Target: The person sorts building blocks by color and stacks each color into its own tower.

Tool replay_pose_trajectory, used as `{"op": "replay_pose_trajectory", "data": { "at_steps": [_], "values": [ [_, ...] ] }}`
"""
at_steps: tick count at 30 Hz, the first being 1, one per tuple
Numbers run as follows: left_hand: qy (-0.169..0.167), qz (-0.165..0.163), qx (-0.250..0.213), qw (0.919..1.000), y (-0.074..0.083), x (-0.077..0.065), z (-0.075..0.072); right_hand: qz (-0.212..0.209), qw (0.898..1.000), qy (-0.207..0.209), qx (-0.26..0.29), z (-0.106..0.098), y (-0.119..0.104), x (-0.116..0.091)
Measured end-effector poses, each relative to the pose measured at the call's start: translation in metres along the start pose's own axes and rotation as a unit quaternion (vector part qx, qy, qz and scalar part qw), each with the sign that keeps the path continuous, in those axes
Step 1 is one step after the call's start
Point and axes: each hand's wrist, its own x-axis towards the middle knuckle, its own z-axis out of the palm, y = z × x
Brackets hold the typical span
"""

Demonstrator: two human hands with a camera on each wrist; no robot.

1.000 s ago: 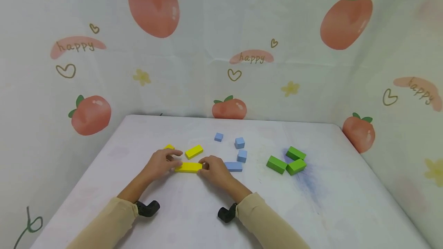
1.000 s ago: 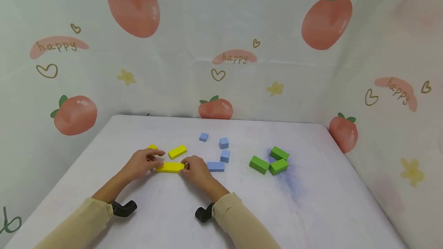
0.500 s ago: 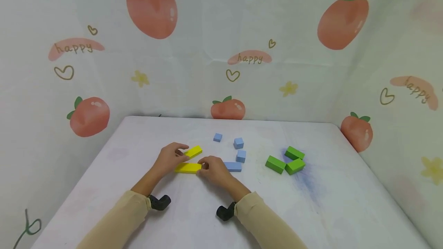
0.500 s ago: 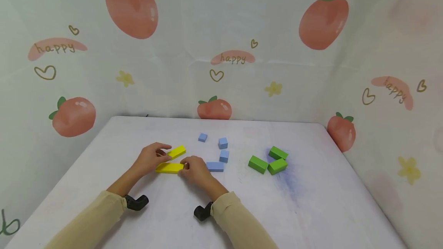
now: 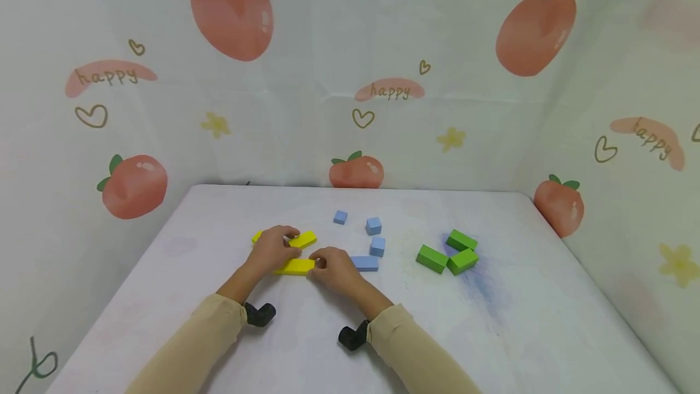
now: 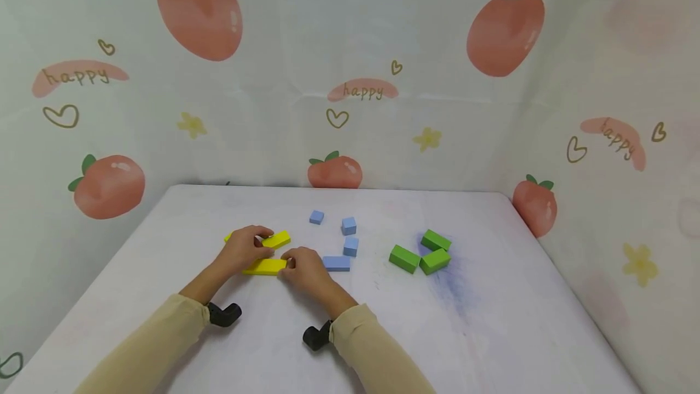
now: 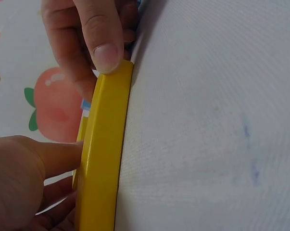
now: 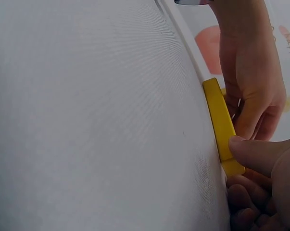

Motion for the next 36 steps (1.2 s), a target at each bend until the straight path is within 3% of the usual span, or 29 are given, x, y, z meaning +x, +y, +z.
{"op": "replay_pose_trajectory", "data": {
  "at_steps": [18, 26, 36],
  "values": [
    [0.019, 0.016, -0.003, 0.9997, -0.002, -0.004, -0.003, 0.001, 1.000, 0.006, -0.003, 0.002, 0.002, 0.000],
    [0.029, -0.004, -0.015, 0.9995, -0.004, -0.009, -0.007, 0.005, 1.000, 0.004, -0.001, 0.002, 0.003, 0.000],
    [0.032, -0.001, -0.012, 0.9994, -0.014, -0.017, -0.013, 0.001, 1.000, 0.002, 0.000, 0.002, 0.003, 0.000]
  ]
}}
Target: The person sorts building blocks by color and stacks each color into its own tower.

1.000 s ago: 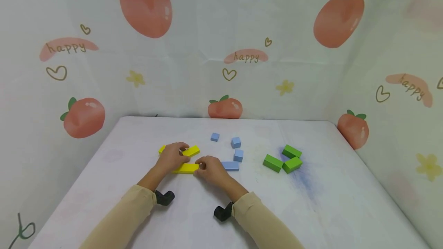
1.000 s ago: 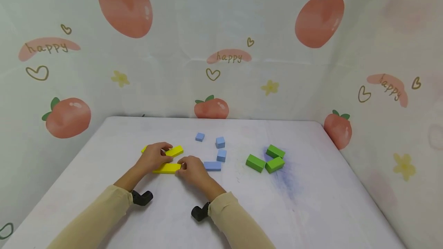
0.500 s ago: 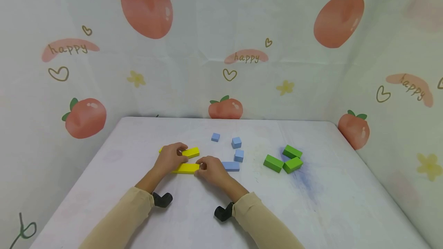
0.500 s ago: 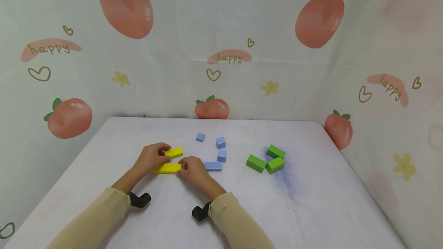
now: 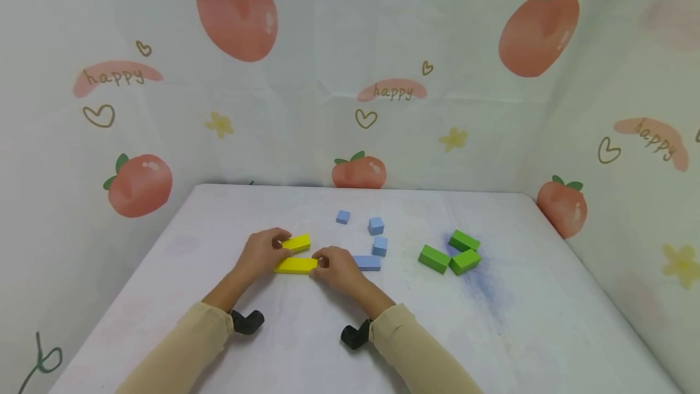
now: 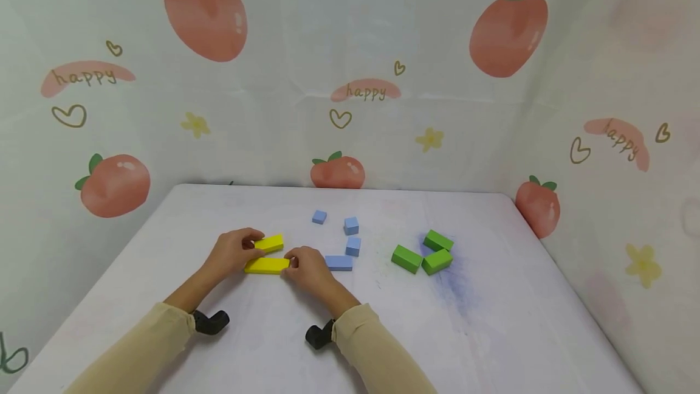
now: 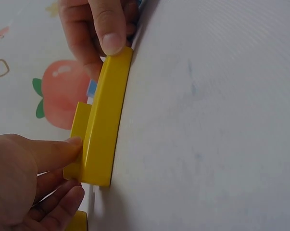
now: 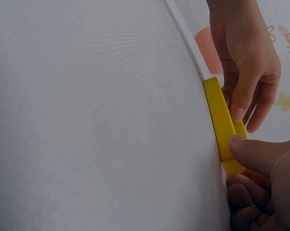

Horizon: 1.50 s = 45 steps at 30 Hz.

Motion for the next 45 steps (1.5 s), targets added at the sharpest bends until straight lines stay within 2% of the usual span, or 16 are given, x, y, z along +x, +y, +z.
{"op": "replay_pose_trajectory", "data": {
  "at_steps": [6, 11, 18, 28, 45],
  "values": [
    [0.002, 0.003, -0.003, 1.0000, -0.005, -0.006, -0.005, -0.008, 1.000, 0.002, -0.003, -0.001, 0.001, -0.001],
    [0.004, 0.038, -0.009, 0.9992, -0.008, -0.013, -0.011, -0.013, 1.000, 0.003, -0.004, 0.000, 0.001, -0.001],
    [-0.009, 0.063, -0.017, 0.9978, -0.013, -0.022, -0.016, -0.010, 1.000, 0.005, -0.002, 0.000, 0.000, -0.002],
    [-0.038, 0.084, -0.033, 0.9952, -0.020, -0.024, -0.018, -0.007, 1.000, 0.008, 0.000, -0.001, -0.001, -0.003],
    [-0.058, 0.076, -0.032, 0.9949, -0.027, -0.026, -0.017, -0.009, 1.000, 0.010, 0.004, -0.001, -0.001, -0.002]
  ]
}}
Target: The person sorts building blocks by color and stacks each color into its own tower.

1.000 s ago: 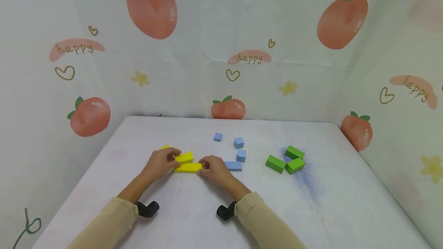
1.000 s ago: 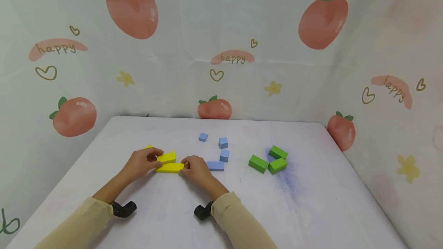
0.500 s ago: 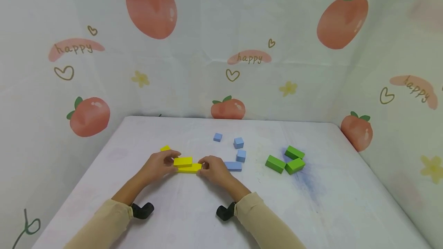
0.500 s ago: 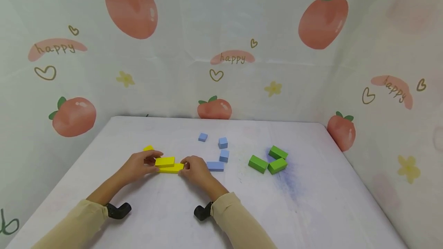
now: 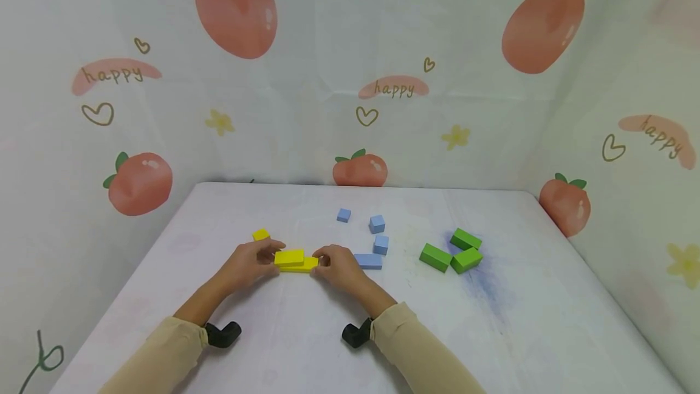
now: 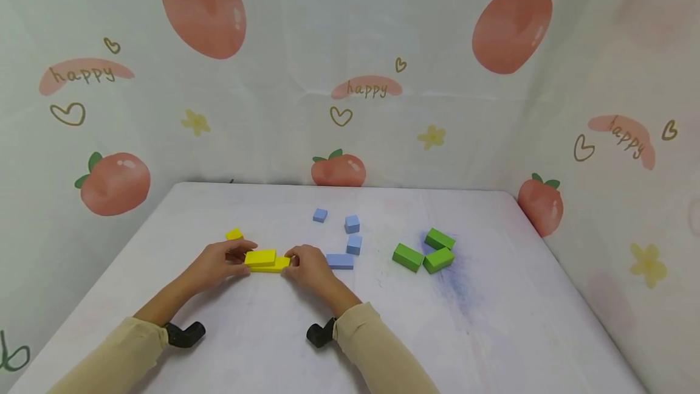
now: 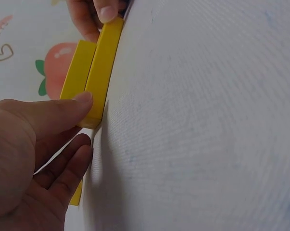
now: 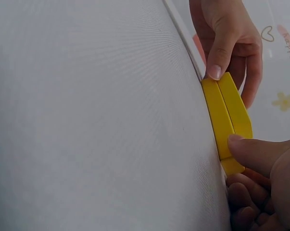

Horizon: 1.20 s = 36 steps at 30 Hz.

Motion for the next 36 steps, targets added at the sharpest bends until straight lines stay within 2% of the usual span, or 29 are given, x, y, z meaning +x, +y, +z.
{"op": "replay_pose_trajectory", "data": {
  "at_steps": [10, 20, 36],
  "values": [
    [-0.013, 0.009, -0.013, 0.9998, -0.0028, 0.0000, 0.0008, 0.002, 1.000, -0.003, 0.003, 0.0006, 0.0011, 0.0005],
    [-0.011, 0.007, -0.013, 0.9998, 0.0019, -0.0018, -0.0003, 0.002, 1.000, 0.000, 0.008, -0.0002, -0.0011, -0.0020],
    [-0.005, 0.029, -0.008, 0.9995, 0.0009, -0.0035, -0.0031, -0.005, 1.000, 0.005, 0.005, 0.0013, 0.0025, -0.0005]
  ]
}}
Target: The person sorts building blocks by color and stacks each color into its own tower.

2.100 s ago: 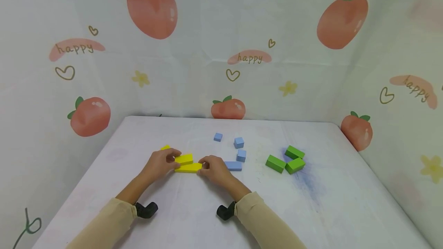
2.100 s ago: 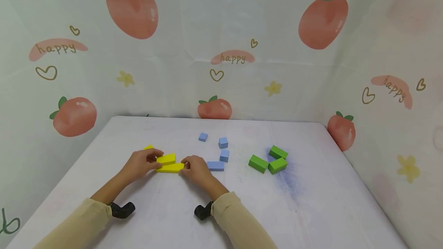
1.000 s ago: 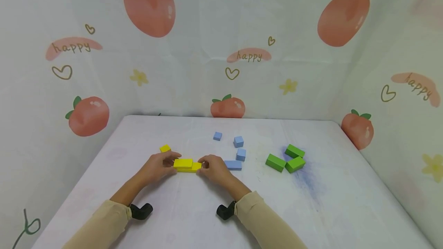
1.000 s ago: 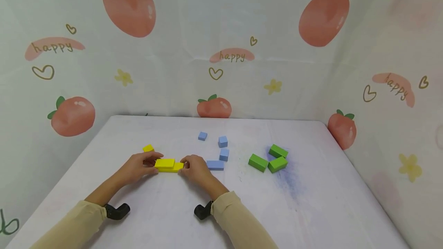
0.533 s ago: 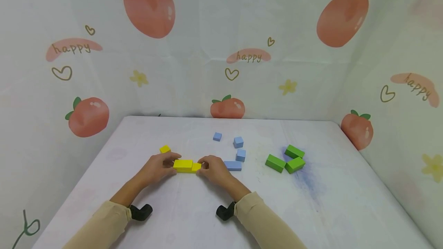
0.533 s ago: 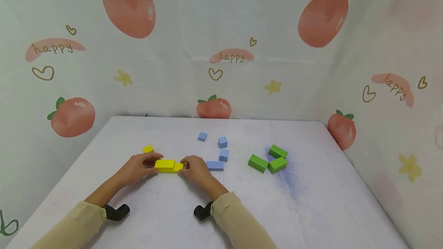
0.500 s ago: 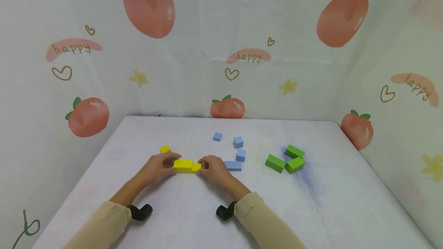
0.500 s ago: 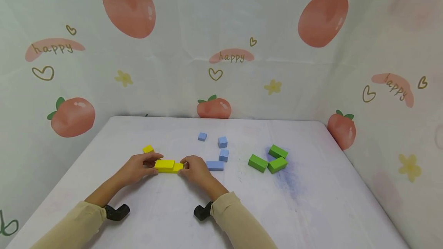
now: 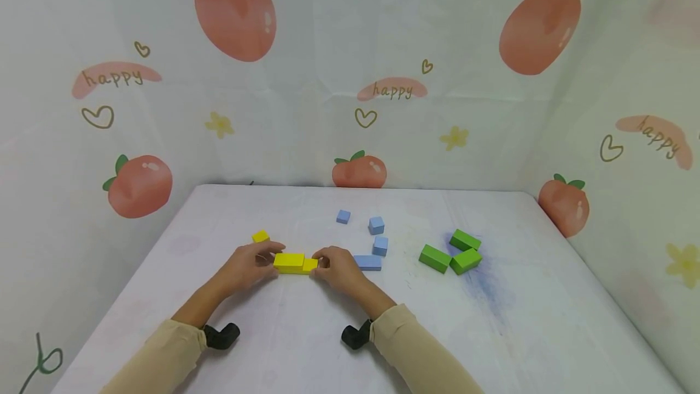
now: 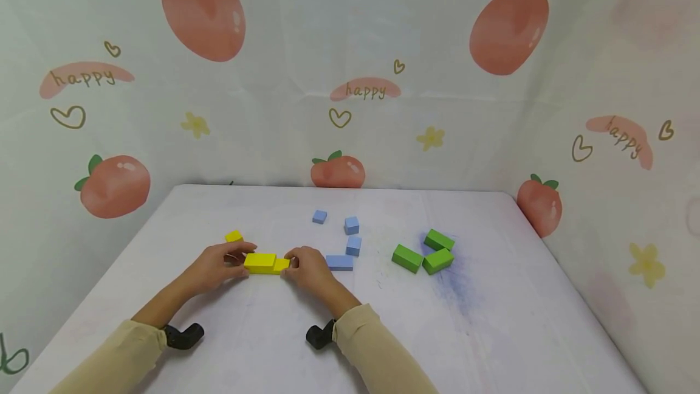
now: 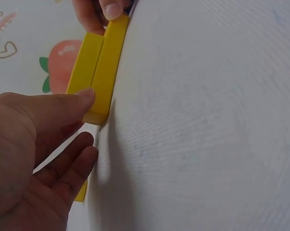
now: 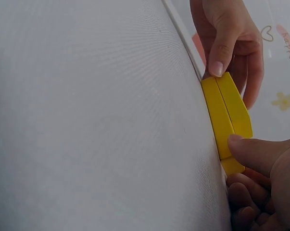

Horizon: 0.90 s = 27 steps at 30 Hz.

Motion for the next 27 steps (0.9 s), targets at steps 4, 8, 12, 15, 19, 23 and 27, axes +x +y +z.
{"op": "replay_pose_trajectory", "data": {
  "at_steps": [4, 8, 12, 15, 19, 23, 27],
  "values": [
    [0.003, 0.016, -0.017, 0.9997, 0.002, -0.001, -0.006, 0.000, 1.000, 0.000, -0.001, 0.000, 0.000, 0.000],
    [0.013, 0.029, -0.037, 0.9988, 0.003, 0.000, -0.013, 0.001, 1.000, 0.000, 0.000, 0.001, 0.000, 0.000],
    [0.043, 0.033, -0.040, 0.9977, 0.003, 0.002, -0.019, 0.005, 1.000, -0.002, 0.003, 0.000, 0.000, 0.000],
    [0.081, 0.036, -0.034, 0.9955, 0.000, 0.003, -0.021, 0.004, 1.000, -0.003, 0.005, 0.000, -0.001, 0.000],
    [0.126, 0.029, -0.027, 0.9912, -0.003, 0.006, -0.022, 0.008, 1.000, -0.004, 0.003, -0.002, -0.002, -0.001],
    [0.156, 0.006, -0.025, 0.9875, -0.009, 0.007, -0.024, 0.012, 1.000, -0.005, 0.002, -0.002, -0.003, -0.002],
    [0.165, -0.038, -0.026, 0.9852, -0.017, 0.010, -0.026, 0.014, 1.000, -0.008, 0.004, -0.002, -0.003, -0.001]
  ]
}}
